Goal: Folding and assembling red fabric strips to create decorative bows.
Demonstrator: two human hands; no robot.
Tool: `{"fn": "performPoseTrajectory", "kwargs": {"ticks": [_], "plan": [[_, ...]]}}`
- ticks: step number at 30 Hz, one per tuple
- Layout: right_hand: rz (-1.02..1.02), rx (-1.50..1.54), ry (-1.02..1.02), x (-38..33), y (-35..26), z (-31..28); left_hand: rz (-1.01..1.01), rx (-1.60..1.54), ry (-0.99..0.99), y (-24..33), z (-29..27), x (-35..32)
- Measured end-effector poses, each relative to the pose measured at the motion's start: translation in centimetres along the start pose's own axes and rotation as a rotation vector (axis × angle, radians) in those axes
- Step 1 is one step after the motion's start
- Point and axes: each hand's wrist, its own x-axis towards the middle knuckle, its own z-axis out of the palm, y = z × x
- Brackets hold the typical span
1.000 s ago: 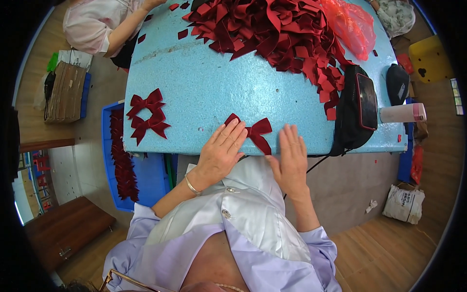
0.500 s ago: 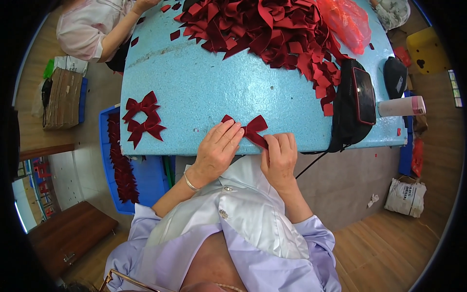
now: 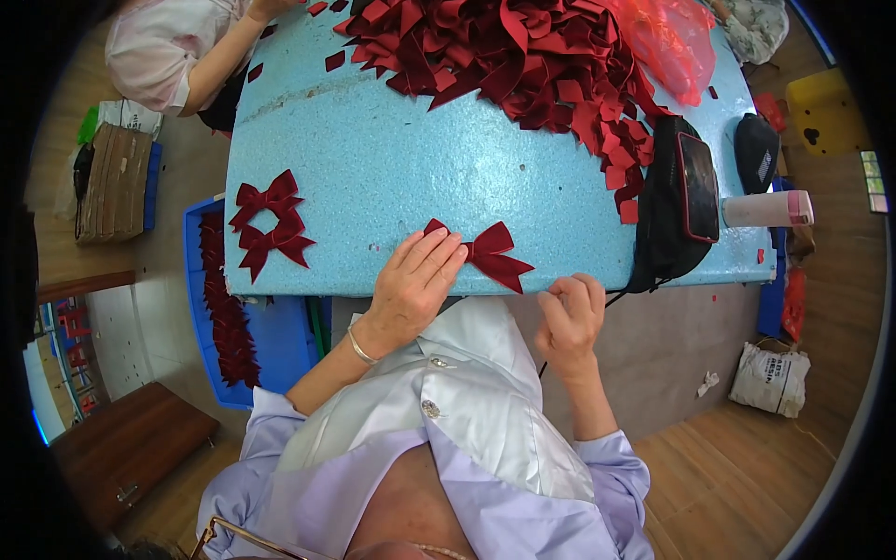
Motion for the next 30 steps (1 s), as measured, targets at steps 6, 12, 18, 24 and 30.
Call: {"fn": "performPoseTrajectory", "kwargs": {"ticks": [6,12,18,24,30], "plan": [[-0.047,0.102,-0.098,3.3,-2.2,0.5,-0.037,-0.015,0.017,-0.1,-0.8,-0.1],[0.015,0.153,-0.018,0.8,-0.6,-0.3,-0.316,-0.092,0.160,-0.5,-3.6,-2.8],[0.068,0.210,0.031,1.9,-0.6,0.2,-0.285,-0.152,0.150,-0.5,-3.5,-2.7],[0.241,0.348,0.070,2.2,-1.2,0.3,-0.339,-0.205,0.027,1.9,-1.1,0.5],[0.311,0.383,0.094,2.0,-0.9,1.0,-0.345,-0.217,-0.021,2.0,0.3,0.7]]}}
